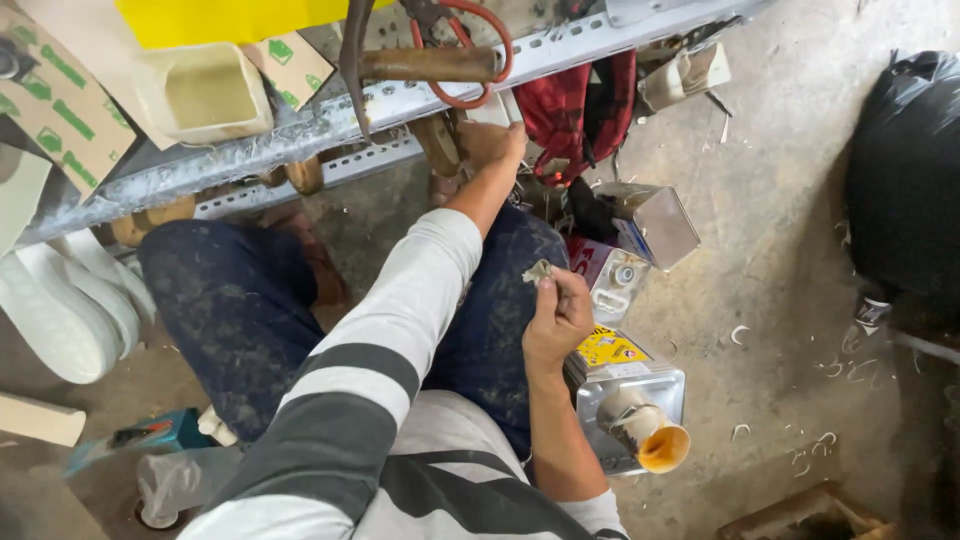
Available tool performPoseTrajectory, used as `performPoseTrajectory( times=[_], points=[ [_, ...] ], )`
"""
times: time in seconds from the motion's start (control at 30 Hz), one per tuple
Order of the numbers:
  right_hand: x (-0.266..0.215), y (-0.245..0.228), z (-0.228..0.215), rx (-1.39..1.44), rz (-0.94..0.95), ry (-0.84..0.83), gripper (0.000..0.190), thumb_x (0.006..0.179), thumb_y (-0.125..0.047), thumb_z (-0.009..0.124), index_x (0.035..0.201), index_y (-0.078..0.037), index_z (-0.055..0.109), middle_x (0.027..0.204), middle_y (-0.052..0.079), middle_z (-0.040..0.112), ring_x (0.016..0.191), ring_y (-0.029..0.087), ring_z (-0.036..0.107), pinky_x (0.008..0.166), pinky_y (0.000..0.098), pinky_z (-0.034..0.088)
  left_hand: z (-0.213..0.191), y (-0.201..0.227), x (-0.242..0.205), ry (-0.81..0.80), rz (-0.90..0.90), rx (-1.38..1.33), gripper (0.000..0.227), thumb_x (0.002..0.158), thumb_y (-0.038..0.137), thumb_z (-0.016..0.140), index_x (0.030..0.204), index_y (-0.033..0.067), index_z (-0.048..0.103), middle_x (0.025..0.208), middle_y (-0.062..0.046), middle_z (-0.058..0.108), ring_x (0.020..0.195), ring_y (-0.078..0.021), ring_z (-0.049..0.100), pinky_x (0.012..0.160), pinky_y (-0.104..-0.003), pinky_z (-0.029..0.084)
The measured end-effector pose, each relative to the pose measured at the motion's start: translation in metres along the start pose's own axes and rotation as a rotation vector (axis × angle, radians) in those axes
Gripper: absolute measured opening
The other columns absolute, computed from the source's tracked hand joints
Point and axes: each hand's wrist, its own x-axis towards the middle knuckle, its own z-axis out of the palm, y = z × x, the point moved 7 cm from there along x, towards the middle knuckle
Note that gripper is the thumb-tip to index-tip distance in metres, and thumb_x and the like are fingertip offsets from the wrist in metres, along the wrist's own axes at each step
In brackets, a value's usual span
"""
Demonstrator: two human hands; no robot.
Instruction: The person sits on the floor and scrubs the sole of a white shoe with a small brush. They repeatedly dip the brush into a container of liquid and scrub different areas of the sole, including the tread and edges, before placing the shoe on a nearby shelf.
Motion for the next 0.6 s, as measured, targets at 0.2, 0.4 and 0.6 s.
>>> performPoseTrajectory(
  times=[0.2, 0.4, 0.6],
  points=[
    [0.0, 0.016, -0.004, -0.027, 0.079, -0.01, 0.013, 0.1, -0.004, 0.066, 0.11, 0.004, 0.069, 0.087, 0.011, 0.071, 0.075, 0.011, 0.064, 0.072, 0.0303, 0.054, -0.043, 0.01, 0.004, -0.315, 0.058, -0.24, 0.032, 0.074, 0.035, 0.068, 0.089, 0.0069, 0.067, 0.069, -0.011, 0.064, 0.051, -0.0203, 0.07, 0.035, -0.026, 0.053],
    [0.007, 0.004, 0.015, 0.514, 0.487, -0.196, 0.014, 0.104, -0.008, 0.058, 0.117, -0.004, 0.064, 0.089, 0.006, 0.065, 0.081, 0.01, 0.063, 0.071, 0.0197, 0.05, -0.231, -0.067, -0.124, -0.831, -0.045, -0.489, 0.037, 0.085, 0.017, 0.072, 0.121, 0.0141, 0.064, 0.094, -0.008, 0.074, 0.079, -0.0184, 0.077, 0.064, -0.031, 0.067],
    [0.005, -0.054, 0.1, 0.628, 0.5, -0.593, 0.012, 0.103, -0.008, 0.062, 0.115, -0.005, 0.063, 0.088, 0.01, 0.068, 0.081, 0.014, 0.067, 0.073, 0.0222, 0.057, -0.355, -0.129, -0.257, -1.124, -0.168, -1.15, 0.085, 0.096, 0.06, 0.054, 0.156, 0.0024, 0.04, 0.161, -0.027, 0.036, 0.137, -0.0531, 0.043, 0.108, -0.061, 0.044]
  ],
)
